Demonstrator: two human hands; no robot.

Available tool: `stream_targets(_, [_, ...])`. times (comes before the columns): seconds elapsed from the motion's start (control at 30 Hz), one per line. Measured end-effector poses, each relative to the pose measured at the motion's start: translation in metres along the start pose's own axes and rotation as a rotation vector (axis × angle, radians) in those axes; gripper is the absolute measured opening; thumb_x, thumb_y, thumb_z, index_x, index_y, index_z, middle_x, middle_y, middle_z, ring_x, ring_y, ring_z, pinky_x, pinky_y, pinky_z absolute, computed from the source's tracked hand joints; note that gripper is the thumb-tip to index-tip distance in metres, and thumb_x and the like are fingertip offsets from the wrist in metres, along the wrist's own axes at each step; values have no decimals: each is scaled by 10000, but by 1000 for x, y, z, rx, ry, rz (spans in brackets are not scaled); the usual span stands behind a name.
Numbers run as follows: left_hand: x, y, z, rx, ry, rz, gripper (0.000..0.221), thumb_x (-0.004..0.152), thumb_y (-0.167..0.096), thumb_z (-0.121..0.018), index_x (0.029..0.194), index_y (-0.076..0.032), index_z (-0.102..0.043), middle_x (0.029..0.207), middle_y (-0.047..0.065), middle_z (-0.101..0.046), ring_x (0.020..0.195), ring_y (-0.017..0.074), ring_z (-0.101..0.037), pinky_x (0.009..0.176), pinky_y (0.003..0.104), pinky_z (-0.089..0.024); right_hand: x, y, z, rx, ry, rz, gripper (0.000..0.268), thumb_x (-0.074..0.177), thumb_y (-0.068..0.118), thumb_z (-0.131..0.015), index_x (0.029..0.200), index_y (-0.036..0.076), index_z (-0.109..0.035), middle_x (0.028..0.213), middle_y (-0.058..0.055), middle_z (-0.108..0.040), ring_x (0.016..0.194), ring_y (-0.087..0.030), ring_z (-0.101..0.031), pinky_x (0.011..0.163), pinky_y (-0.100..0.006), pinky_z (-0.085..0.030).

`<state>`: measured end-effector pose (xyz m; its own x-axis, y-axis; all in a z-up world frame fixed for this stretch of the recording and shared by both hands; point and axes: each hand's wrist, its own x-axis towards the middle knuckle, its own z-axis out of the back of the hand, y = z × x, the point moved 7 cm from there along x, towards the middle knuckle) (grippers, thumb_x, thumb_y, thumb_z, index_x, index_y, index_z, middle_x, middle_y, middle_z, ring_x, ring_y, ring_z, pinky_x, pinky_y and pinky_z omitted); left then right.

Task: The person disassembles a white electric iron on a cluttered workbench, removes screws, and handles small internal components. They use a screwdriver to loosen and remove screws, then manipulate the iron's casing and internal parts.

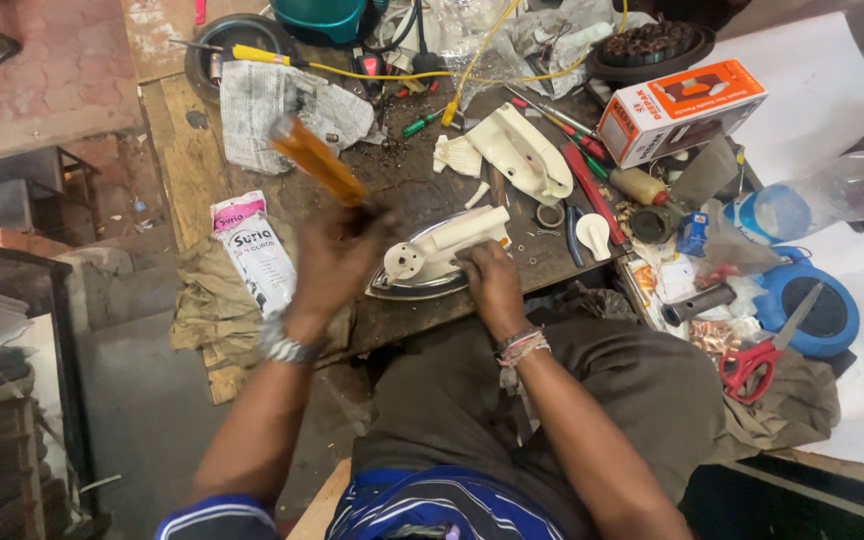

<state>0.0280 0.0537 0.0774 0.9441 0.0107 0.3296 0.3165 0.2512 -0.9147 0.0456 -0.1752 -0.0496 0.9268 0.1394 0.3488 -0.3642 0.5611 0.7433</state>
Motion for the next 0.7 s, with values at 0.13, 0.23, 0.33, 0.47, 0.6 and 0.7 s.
stream_targets(0.13, [-17, 39, 51, 246, -66, 351, 251, 954, -233, -750, 952, 10, -684, 779, 104, -744, 665, 174, -718, 622, 345, -541, -1, 3, 3, -36, 22, 68, 123, 888, 38, -721, 1011, 36, -731, 962, -141, -670, 878, -343, -679, 771, -426, -534])
stream_targets(0.23, [-35, 76, 65, 555, 41, 490, 297, 936, -291, -744, 891, -1, -697, 685, 150, -722, 613, 261, -711, 609, 414, -519, 1, 2, -1, -58, 71, 33, 146, 883, 39, -715, 1026, 43, -740, 935, -144, -658, 842, -343, -670, 749, -435, -529])
stream_targets(0.33, [-49, 113, 57, 732, 153, 451, 255, 881, -288, -738, 878, -33, -732, 719, 188, -717, 696, 354, -707, 670, 474, -533, 5, 4, -4, -79, 89, 32, 145, 886, 32, -705, 1028, 34, -734, 930, -157, -632, 857, -357, -656, 757, -455, -520])
stream_targets(0.47, [-67, 162, 45, 773, 241, 526, 210, 848, -247, -716, 845, -38, -739, 787, 214, -727, 788, 401, -720, 759, 514, -546, 2, 11, -3, -119, 63, 119, 111, 895, 33, -702, 997, 6, -668, 1003, -186, -607, 937, -400, -629, 798, -482, -510])
stream_targets(0.6, [-67, 186, 30, 940, 308, 460, 192, 815, -212, -714, 844, -24, -737, 841, 249, -717, 814, 442, -704, 750, 532, -556, -2, 15, -1, -138, 38, 182, 157, 893, 34, -697, 1044, 19, -655, 1007, -177, -609, 915, -400, -642, 787, -480, -523])
stream_targets(0.7, [-67, 192, 23, 945, 292, 473, 179, 827, -195, -687, 841, -24, -737, 843, 255, -718, 815, 447, -707, 751, 532, -561, -5, 17, 0, -169, 27, 240, 188, 869, 43, -715, 1047, 31, -659, 1015, -168, -620, 892, -394, -653, 763, -473, -533])
